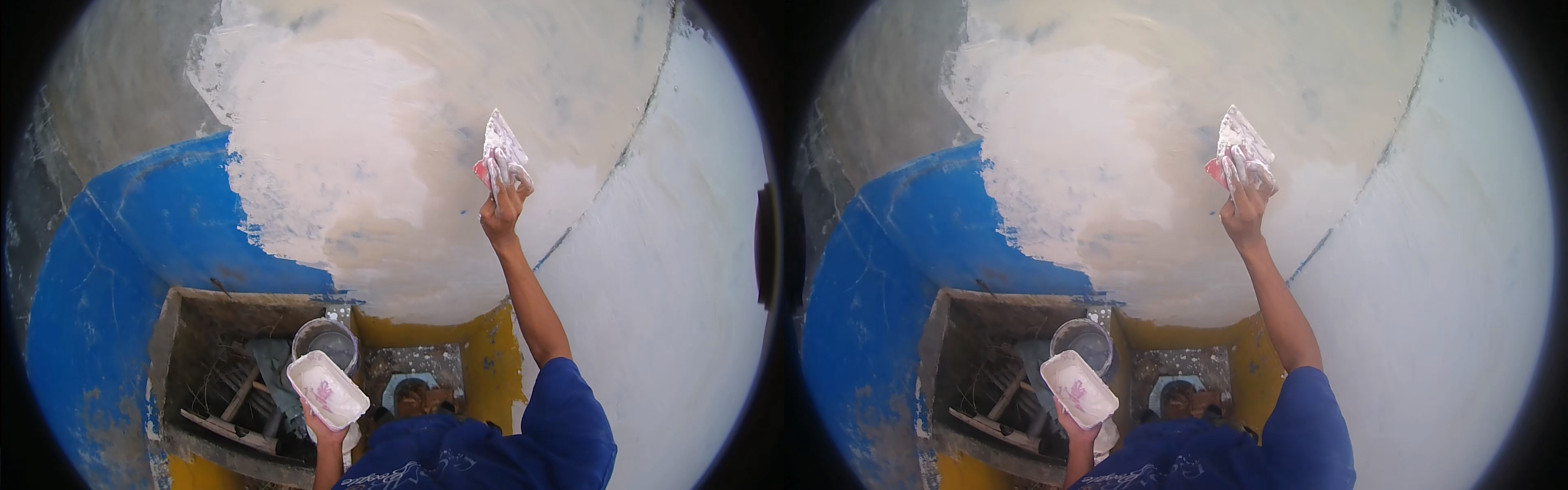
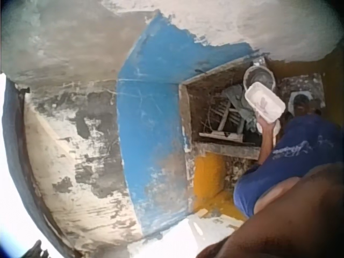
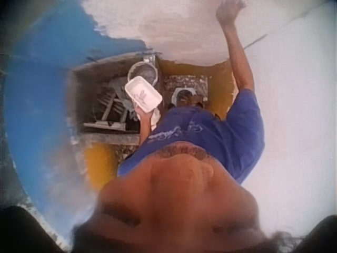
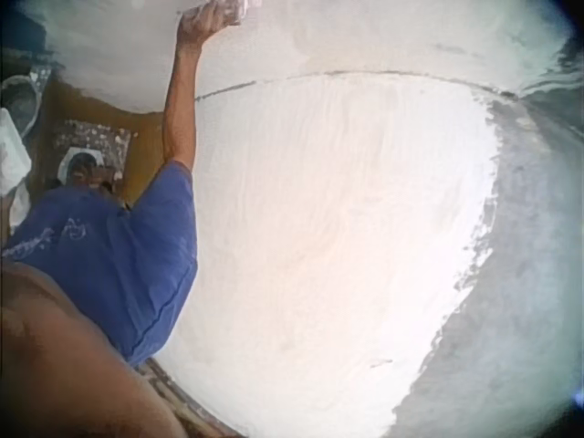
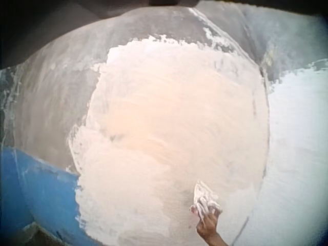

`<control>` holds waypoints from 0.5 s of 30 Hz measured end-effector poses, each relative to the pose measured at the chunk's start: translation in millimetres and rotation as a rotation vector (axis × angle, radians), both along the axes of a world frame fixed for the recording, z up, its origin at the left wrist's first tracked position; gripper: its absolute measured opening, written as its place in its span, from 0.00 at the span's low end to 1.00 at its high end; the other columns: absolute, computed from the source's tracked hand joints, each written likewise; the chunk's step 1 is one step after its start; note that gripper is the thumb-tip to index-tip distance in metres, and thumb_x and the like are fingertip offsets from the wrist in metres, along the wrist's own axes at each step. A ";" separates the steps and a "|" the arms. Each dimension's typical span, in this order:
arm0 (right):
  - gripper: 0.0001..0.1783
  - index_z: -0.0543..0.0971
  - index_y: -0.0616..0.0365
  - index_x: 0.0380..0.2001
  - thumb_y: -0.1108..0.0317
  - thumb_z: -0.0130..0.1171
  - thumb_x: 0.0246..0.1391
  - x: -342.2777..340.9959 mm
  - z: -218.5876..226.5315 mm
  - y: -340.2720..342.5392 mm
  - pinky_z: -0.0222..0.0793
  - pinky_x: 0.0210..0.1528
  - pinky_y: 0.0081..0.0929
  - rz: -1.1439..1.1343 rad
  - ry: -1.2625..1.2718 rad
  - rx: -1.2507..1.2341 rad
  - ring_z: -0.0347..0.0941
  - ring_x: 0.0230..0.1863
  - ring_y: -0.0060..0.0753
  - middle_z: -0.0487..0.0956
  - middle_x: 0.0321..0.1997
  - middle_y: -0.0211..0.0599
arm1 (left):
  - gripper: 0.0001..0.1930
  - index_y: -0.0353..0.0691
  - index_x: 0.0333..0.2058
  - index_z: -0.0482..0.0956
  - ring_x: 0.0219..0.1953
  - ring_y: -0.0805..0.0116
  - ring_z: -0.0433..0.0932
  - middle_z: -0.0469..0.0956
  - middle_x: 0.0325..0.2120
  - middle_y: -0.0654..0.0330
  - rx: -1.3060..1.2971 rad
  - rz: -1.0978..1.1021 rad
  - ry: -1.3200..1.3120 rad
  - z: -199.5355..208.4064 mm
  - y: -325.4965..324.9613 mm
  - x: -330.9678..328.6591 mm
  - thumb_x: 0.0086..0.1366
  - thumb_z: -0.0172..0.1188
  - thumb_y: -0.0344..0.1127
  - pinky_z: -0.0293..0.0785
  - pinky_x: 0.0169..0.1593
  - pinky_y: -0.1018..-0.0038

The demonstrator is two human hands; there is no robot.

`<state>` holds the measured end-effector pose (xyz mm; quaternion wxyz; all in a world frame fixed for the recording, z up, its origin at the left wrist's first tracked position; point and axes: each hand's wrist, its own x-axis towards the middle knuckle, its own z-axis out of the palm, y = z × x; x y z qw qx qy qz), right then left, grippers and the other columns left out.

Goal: The person applies a white compound to a wall using a putty knife, repeatedly spreading the material from a small container onto the surface and smoothing it out with the tool.

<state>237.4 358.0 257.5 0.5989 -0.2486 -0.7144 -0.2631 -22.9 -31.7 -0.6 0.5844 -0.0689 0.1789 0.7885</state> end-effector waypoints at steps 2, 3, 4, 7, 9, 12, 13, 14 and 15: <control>0.37 0.79 0.56 0.54 0.86 0.50 0.35 4.9 13.5 14.4 0.51 0.62 0.38 -0.091 -0.012 0.116 0.65 0.59 0.47 0.77 0.60 0.37 | 0.33 0.51 0.64 0.64 0.59 0.49 0.70 0.71 0.59 0.59 -0.014 0.002 -0.014 -0.5 -2.1 -0.8 0.67 0.42 0.64 0.65 0.60 0.43; 0.37 0.79 0.56 0.54 0.86 0.50 0.35 2.4 15.2 17.7 0.51 0.62 0.38 -0.091 -0.011 0.115 0.65 0.59 0.47 0.77 0.60 0.37 | 0.34 0.51 0.65 0.63 0.60 0.48 0.69 0.68 0.61 0.58 0.010 -0.004 -0.036 -1.8 -3.7 -1.5 0.67 0.43 0.63 0.63 0.62 0.43; 0.37 0.78 0.56 0.55 0.86 0.50 0.35 -2.3 15.2 20.4 0.51 0.62 0.39 -0.056 -0.020 0.072 0.65 0.60 0.48 0.77 0.60 0.37 | 0.34 0.51 0.66 0.62 0.61 0.47 0.68 0.67 0.62 0.57 0.024 -0.006 -0.046 -2.6 -4.1 -2.0 0.68 0.44 0.63 0.62 0.62 0.43; 0.37 0.78 0.53 0.55 0.86 0.51 0.36 -19.9 -8.9 32.0 0.51 0.63 0.41 -0.043 -0.065 -0.006 0.64 0.60 0.50 0.77 0.60 0.35 | 0.34 0.51 0.66 0.61 0.62 0.47 0.67 0.66 0.63 0.57 0.060 -0.018 -0.004 -3.1 -1.0 -2.3 0.68 0.44 0.62 0.61 0.64 0.43; 0.35 0.79 0.50 0.54 0.84 0.53 0.37 -38.5 -37.9 35.1 0.52 0.63 0.44 -0.124 -0.191 -0.124 0.66 0.59 0.52 0.78 0.57 0.35 | 0.34 0.51 0.66 0.61 0.62 0.47 0.67 0.66 0.63 0.57 0.063 -0.025 -0.008 -1.5 0.8 -1.6 0.68 0.44 0.62 0.61 0.63 0.43; 0.31 0.82 0.53 0.49 0.84 0.55 0.36 -57.2 -88.7 16.5 0.60 0.60 0.44 0.002 -0.306 -0.130 0.68 0.53 0.54 0.81 0.47 0.42 | 0.33 0.51 0.64 0.63 0.60 0.49 0.69 0.69 0.60 0.58 0.022 -0.009 -0.010 3.7 -1.4 -0.5 0.68 0.43 0.63 0.64 0.62 0.44; 0.33 0.81 0.56 0.49 0.86 0.52 0.34 -60.1 -93.5 -1.5 0.57 0.62 0.44 0.082 -0.336 -0.158 0.67 0.56 0.54 0.81 0.49 0.42 | 0.32 0.51 0.63 0.65 0.58 0.50 0.72 0.71 0.58 0.58 -0.018 0.018 -0.016 5.8 -2.2 0.6 0.68 0.42 0.63 0.66 0.60 0.44; 0.33 0.81 0.56 0.49 0.86 0.52 0.34 -56.8 -96.6 -15.4 0.57 0.62 0.44 0.082 -0.335 -0.156 0.67 0.56 0.54 0.81 0.49 0.42 | 0.32 0.51 0.63 0.65 0.58 0.50 0.72 0.71 0.58 0.58 -0.015 0.018 -0.015 10.3 -4.4 2.3 0.68 0.42 0.63 0.66 0.60 0.44; 0.34 0.81 0.58 0.50 0.87 0.51 0.33 -53.0 -95.7 -24.7 0.55 0.63 0.44 0.125 -0.272 -0.135 0.66 0.57 0.53 0.80 0.51 0.42 | 0.31 0.51 0.63 0.65 0.57 0.50 0.72 0.71 0.57 0.58 -0.003 0.023 -0.009 16.5 -5.4 4.1 0.68 0.42 0.63 0.67 0.59 0.45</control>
